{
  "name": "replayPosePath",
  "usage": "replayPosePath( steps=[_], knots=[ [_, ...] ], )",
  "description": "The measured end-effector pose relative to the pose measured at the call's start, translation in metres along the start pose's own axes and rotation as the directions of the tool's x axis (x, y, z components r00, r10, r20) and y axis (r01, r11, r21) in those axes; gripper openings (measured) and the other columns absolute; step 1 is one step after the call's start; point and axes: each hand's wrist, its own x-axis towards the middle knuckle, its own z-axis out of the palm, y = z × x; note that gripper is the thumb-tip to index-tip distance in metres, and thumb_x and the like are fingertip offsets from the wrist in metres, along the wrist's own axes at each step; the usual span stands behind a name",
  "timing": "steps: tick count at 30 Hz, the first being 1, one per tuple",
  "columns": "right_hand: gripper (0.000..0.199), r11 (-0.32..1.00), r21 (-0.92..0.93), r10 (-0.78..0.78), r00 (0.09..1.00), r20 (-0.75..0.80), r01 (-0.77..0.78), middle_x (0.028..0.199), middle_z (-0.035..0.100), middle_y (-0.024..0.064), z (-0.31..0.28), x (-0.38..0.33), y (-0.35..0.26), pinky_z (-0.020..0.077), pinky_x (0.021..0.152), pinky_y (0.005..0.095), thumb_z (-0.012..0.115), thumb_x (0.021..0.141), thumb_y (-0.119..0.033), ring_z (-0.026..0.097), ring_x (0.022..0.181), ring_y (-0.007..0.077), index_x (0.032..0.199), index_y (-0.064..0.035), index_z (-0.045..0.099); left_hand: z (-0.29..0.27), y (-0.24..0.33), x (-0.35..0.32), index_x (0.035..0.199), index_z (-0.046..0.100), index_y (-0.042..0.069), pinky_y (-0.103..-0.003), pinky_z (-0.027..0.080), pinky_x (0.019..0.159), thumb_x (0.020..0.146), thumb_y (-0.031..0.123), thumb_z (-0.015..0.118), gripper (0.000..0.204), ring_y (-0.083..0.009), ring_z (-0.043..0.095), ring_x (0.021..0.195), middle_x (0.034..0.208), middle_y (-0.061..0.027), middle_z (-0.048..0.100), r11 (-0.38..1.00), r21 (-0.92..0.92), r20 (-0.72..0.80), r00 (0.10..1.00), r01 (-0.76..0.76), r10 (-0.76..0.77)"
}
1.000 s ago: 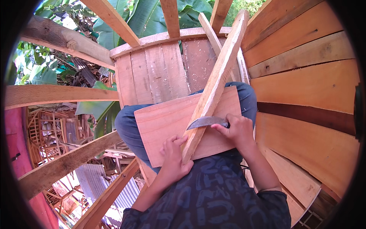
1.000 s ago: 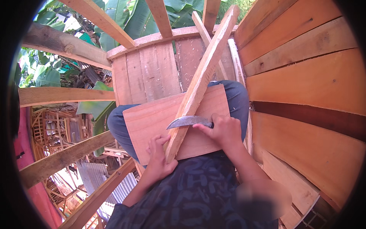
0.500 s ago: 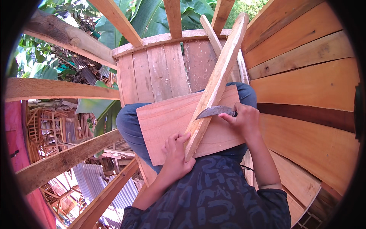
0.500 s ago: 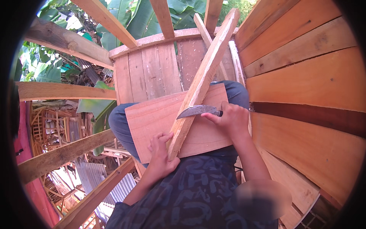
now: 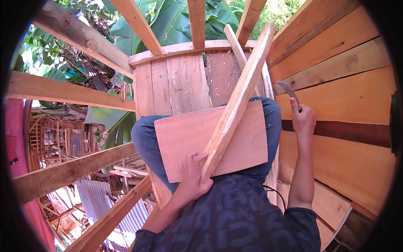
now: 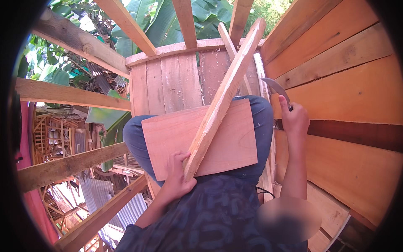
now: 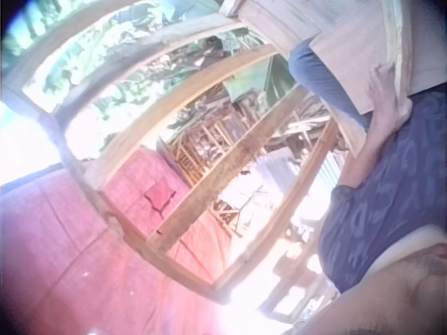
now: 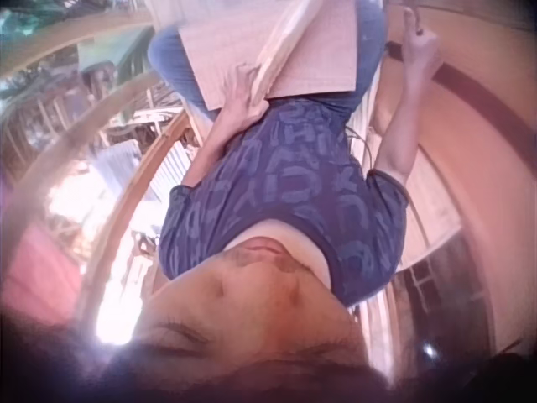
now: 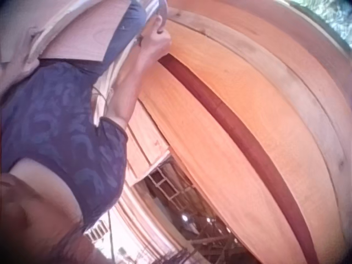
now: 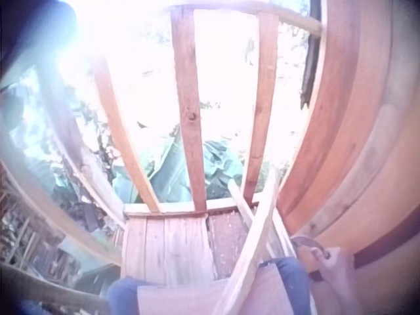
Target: The person is sitting cross-legged on a wooden platform and using a curved knife to shave and smooth a long wooden stick. They hold the stick against a flat wooden board on their lap and repeatedly scrape the surface with the knife to remove thin shavings.
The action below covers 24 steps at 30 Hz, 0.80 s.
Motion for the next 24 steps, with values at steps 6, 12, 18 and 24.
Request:
replayPosePath(
  steps=[6,12,18,24],
  knots=[
    [0.074,0.881,0.082,-0.471,0.856,0.210,0.465,0.057,0.060,0.0200,0.030,-0.103,-0.051,0.0489,0.054,0.0454,0.054,0.075,-0.075,0.064,0.059,0.0374,0.063,-0.0024,0.062,-0.003,0.007,0.009,0.132,0.036,0.008,-0.047,0.021,0.101,0.059,0.012,0.066,0.079,-0.0359,0.034,0.122,0.121,-0.0180,0.038,0.999,0.027,0.016,0.999,0.029,-0.030],
    [0.078,0.866,0.021,-0.497,0.857,0.138,0.499,0.053,0.058,0.0163,0.048,-0.086,-0.055,0.0488,0.049,0.0411,0.055,0.067,-0.081,0.063,0.053,0.0326,0.058,-0.0037,0.060,-0.004,0.007,0.010,0.133,0.036,0.008,-0.048,0.020,0.100,0.059,0.013,0.066,0.080,-0.0362,0.034,0.123,0.121,-0.0184,0.037,1.000,0.002,0.006,1.000,0.015,-0.015],
    [0.081,0.858,-0.045,-0.505,0.856,0.108,0.512,0.055,0.058,0.0173,0.047,-0.063,-0.052,0.0503,0.053,0.0420,0.053,0.068,-0.083,0.064,0.057,0.0340,0.059,-0.0030,0.061,-0.002,0.009,0.011,0.133,0.037,0.008,-0.049,0.021,0.100,0.059,0.012,0.066,0.080,-0.0357,0.035,0.121,0.120,-0.0190,0.037,1.000,0.024,-0.009,1.000,0.018,-0.018],
    [0.079,0.996,-0.007,0.086,0.996,0.017,-0.086,0.068,0.060,0.0238,0.008,0.019,0.008,0.0462,0.065,0.0487,0.043,0.085,-0.073,0.062,0.071,0.0431,0.066,0.0022,0.060,-0.004,-0.002,0.006,0.132,0.038,0.008,-0.049,0.021,0.099,0.058,0.011,0.066,0.079,-0.0340,0.036,0.117,0.119,-0.0176,0.038,0.999,-0.031,-0.014,1.000,-0.020,0.019]
  ],
)
